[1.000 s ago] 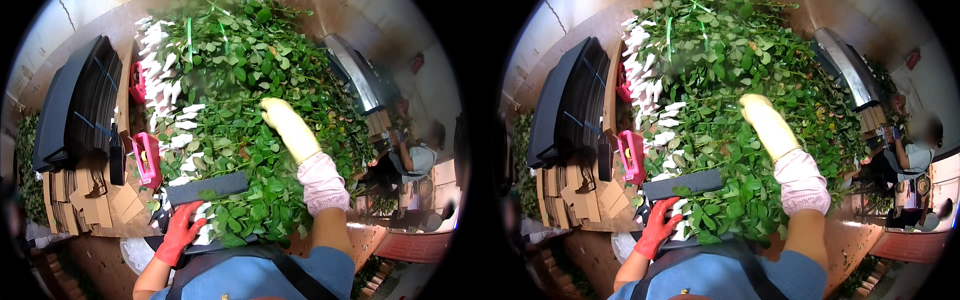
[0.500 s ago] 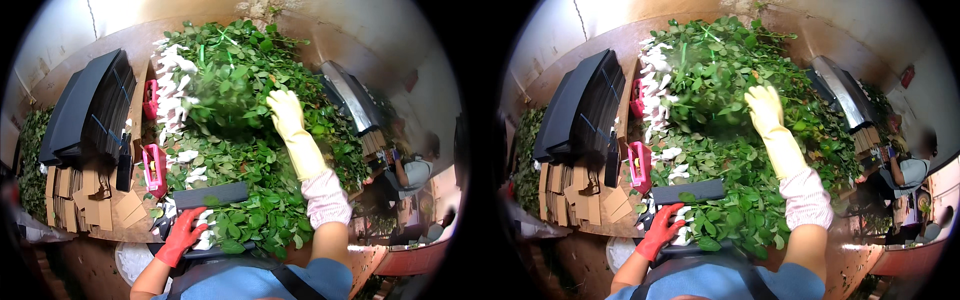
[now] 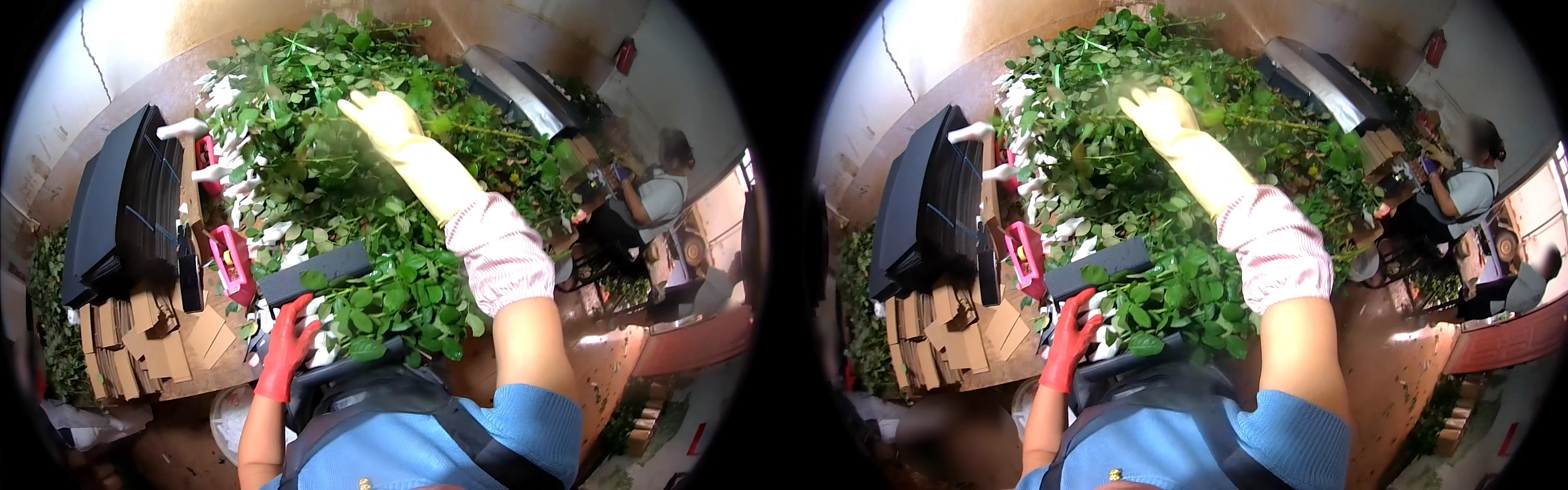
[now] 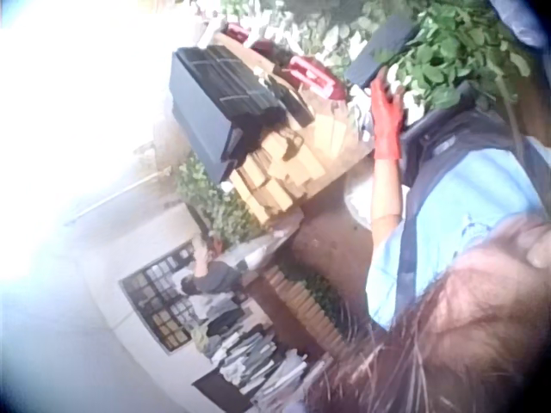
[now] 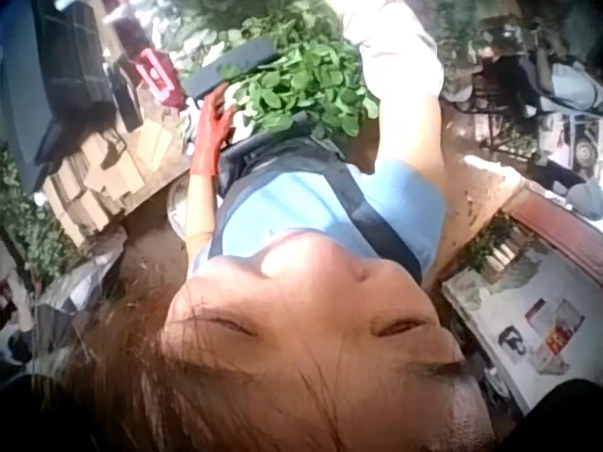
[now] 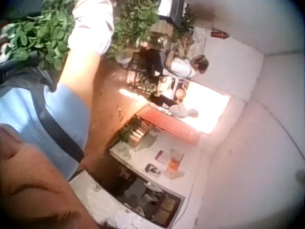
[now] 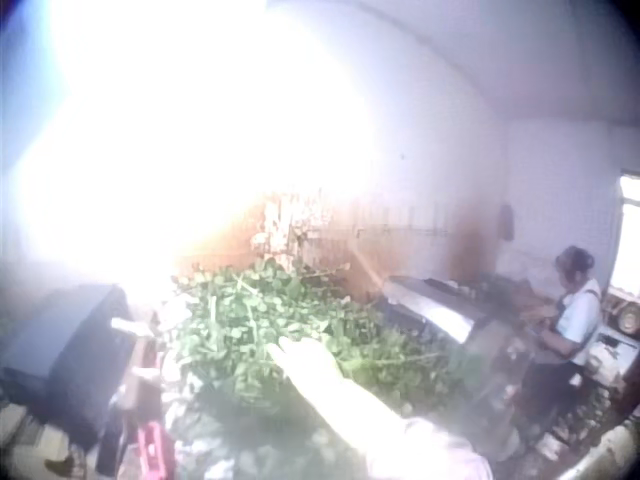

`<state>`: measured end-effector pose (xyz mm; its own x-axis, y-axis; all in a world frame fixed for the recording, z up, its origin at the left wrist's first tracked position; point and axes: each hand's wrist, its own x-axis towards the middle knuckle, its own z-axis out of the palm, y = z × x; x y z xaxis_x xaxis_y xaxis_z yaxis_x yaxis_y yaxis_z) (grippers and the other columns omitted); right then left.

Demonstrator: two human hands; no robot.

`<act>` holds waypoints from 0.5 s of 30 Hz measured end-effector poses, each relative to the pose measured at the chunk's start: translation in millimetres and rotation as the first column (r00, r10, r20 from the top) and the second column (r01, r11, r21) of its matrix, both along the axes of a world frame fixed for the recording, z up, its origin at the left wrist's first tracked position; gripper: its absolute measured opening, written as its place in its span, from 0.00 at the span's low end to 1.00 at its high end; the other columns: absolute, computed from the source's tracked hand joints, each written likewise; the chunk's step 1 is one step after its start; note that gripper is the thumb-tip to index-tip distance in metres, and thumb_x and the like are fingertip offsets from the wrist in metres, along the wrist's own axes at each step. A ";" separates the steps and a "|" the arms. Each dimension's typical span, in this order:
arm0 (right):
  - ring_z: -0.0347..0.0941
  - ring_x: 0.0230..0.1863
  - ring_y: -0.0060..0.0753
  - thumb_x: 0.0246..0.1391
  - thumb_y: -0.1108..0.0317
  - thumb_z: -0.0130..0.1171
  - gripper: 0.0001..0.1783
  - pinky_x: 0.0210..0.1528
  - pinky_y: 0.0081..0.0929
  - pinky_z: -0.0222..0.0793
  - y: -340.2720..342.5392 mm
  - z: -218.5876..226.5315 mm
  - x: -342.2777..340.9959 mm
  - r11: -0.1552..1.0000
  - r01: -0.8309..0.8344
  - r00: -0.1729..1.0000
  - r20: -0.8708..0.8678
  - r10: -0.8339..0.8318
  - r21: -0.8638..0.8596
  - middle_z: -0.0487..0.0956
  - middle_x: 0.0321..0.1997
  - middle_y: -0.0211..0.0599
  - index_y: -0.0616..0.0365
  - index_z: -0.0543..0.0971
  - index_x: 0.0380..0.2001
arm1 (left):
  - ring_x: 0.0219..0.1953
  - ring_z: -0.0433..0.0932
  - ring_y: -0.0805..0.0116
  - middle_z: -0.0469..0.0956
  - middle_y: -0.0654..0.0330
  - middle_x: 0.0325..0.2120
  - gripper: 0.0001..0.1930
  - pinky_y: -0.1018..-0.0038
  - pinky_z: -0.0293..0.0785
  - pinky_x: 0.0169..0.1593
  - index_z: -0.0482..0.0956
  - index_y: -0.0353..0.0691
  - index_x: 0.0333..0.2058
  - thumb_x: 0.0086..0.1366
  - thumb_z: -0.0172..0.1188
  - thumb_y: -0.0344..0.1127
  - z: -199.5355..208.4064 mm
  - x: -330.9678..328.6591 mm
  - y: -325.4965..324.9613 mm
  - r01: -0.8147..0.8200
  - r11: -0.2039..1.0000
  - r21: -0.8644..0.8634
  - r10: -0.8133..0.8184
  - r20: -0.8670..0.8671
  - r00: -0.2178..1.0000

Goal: The person arranges white flowers and green leaves into a black rectangular container. They repeatedly pick up bunches of greenery and individual flowers, placing them into the container to create a dense floral arrangement.

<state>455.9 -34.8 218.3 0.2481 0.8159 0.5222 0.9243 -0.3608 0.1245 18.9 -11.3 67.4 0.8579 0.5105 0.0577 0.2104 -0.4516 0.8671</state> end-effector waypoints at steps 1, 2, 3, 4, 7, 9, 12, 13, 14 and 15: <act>0.81 0.44 0.46 0.62 0.72 0.57 0.22 0.51 0.36 0.78 2.4 -14.2 6.5 0.994 0.010 0.992 -0.120 -0.023 -0.107 0.84 0.56 0.40 0.50 0.79 0.60 | 0.61 0.77 0.54 0.78 0.52 0.56 0.30 0.63 0.72 0.65 0.75 0.42 0.64 0.64 0.70 0.32 1.4 1.1 0.1 0.008 1.000 -0.002 -0.008 -0.018 1.000; 0.81 0.43 0.43 0.61 0.74 0.56 0.23 0.50 0.34 0.78 8.6 -14.7 -1.1 0.997 0.010 0.998 -0.060 -0.015 -0.079 0.83 0.57 0.39 0.50 0.78 0.60 | 0.61 0.77 0.54 0.78 0.52 0.56 0.30 0.63 0.71 0.65 0.75 0.42 0.64 0.64 0.70 0.32 4.4 -1.1 1.8 0.001 1.000 0.004 -0.001 -0.034 0.999; 0.81 0.42 0.40 0.61 0.75 0.55 0.24 0.50 0.32 0.78 14.1 -3.7 -12.4 0.998 0.004 1.000 0.013 -0.003 -0.055 0.83 0.57 0.38 0.50 0.78 0.60 | 0.61 0.77 0.54 0.78 0.53 0.56 0.29 0.64 0.71 0.65 0.75 0.42 0.64 0.64 0.70 0.32 5.3 -3.7 0.8 -0.022 1.000 -0.022 0.021 -0.019 1.000; 0.80 0.40 0.38 0.61 0.76 0.54 0.27 0.49 0.32 0.79 13.5 5.1 -24.2 0.995 -0.094 0.977 0.194 0.086 0.029 0.83 0.55 0.39 0.51 0.74 0.64 | 0.61 0.77 0.54 0.78 0.53 0.56 0.29 0.64 0.71 0.65 0.75 0.42 0.64 0.64 0.70 0.32 4.2 -6.6 3.5 -0.030 0.999 -0.019 0.030 -0.012 0.999; 0.80 0.38 0.35 0.61 0.78 0.53 0.32 0.47 0.32 0.79 -1.1 20.0 -26.4 0.986 -0.090 0.946 0.296 0.129 -0.142 0.82 0.49 0.39 0.52 0.69 0.69 | 0.61 0.77 0.55 0.78 0.54 0.56 0.30 0.64 0.71 0.65 0.75 0.43 0.65 0.64 0.70 0.32 3.2 -6.1 1.2 -0.030 0.999 -0.029 0.030 -0.014 0.999; 0.79 0.40 0.37 0.60 0.78 0.54 0.32 0.48 0.32 0.80 -5.7 23.3 -14.5 0.984 -0.025 0.962 0.264 0.072 -0.177 0.81 0.47 0.39 0.51 0.70 0.68 | 0.61 0.77 0.56 0.78 0.54 0.56 0.30 0.64 0.71 0.65 0.75 0.43 0.65 0.63 0.71 0.32 4.5 -2.6 -0.1 -0.029 0.999 -0.037 0.029 -0.006 1.000; 0.80 0.45 0.39 0.61 0.76 0.55 0.29 0.48 0.33 0.82 -12.6 37.8 -17.3 0.995 0.056 0.934 0.356 -0.022 -0.085 0.81 0.50 0.38 0.49 0.73 0.66 | 0.61 0.77 0.56 0.78 0.54 0.56 0.30 0.64 0.71 0.65 0.75 0.43 0.64 0.64 0.71 0.32 -4.8 -8.0 1.9 -0.046 0.997 -0.056 0.046 -0.001 0.999; 0.80 0.46 0.40 0.61 0.75 0.55 0.27 0.48 0.33 0.82 -14.3 44.9 -16.9 0.995 0.054 0.957 0.288 -0.028 -0.082 0.81 0.50 0.38 0.49 0.74 0.64 | 0.61 0.77 0.56 0.78 0.55 0.56 0.30 0.64 0.72 0.65 0.75 0.44 0.64 0.63 0.72 0.32 -8.4 -5.9 1.6 -0.049 0.996 -0.075 0.049 0.008 0.999; 0.81 0.46 0.40 0.62 0.74 0.55 0.26 0.48 0.33 0.82 -16.4 50.1 -16.2 0.995 0.059 0.976 0.212 -0.042 -0.076 0.82 0.50 0.38 0.49 0.76 0.63 | 0.61 0.77 0.56 0.78 0.55 0.56 0.30 0.64 0.72 0.65 0.75 0.43 0.64 0.63 0.72 0.32 -5.9 -6.0 1.6 -0.045 0.998 -0.053 0.045 -0.001 0.999; 0.81 0.47 0.41 0.62 0.73 0.55 0.24 0.48 0.33 0.82 -18.6 54.1 -16.3 0.996 0.064 0.989 0.134 -0.055 -0.069 0.82 0.51 0.37 0.50 0.77 0.62 | 0.61 0.77 0.56 0.78 0.55 0.57 0.30 0.64 0.72 0.65 0.75 0.43 0.64 0.63 0.72 0.32 -1.7 -5.9 1.0 -0.041 0.999 -0.031 0.041 -0.010 0.999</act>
